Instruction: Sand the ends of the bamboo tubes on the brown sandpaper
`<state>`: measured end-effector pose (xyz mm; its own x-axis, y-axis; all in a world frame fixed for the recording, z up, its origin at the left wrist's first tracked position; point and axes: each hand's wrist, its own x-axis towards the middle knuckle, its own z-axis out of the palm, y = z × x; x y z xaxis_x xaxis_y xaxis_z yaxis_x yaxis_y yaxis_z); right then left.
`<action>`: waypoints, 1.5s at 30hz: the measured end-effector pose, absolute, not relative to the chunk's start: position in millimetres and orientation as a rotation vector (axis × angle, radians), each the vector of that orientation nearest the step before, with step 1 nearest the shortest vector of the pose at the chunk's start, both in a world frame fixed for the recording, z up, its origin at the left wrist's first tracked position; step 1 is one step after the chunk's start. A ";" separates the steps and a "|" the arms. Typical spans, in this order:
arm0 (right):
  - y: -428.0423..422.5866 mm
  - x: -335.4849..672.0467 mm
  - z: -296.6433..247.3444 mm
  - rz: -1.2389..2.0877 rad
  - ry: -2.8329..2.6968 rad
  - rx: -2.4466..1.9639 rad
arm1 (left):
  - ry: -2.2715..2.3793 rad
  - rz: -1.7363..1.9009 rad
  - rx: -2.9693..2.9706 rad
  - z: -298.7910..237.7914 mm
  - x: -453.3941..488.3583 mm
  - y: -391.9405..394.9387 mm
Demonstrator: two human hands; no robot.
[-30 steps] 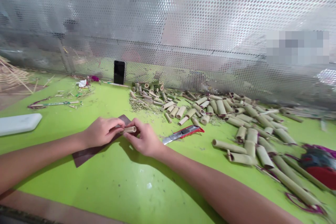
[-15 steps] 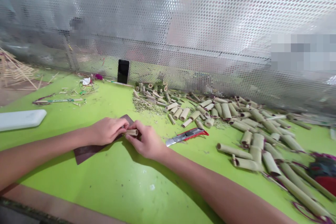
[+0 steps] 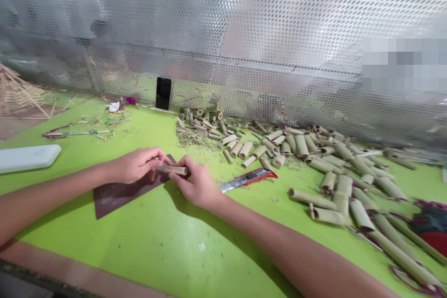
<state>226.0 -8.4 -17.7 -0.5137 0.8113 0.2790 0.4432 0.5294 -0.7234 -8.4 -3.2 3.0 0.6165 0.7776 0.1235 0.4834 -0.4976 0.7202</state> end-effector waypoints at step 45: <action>-6.2 228.2 -15.5 0.848 -2.231 -0.919 | 1.006 0.734 2.591 -0.2 -6.7 -3.8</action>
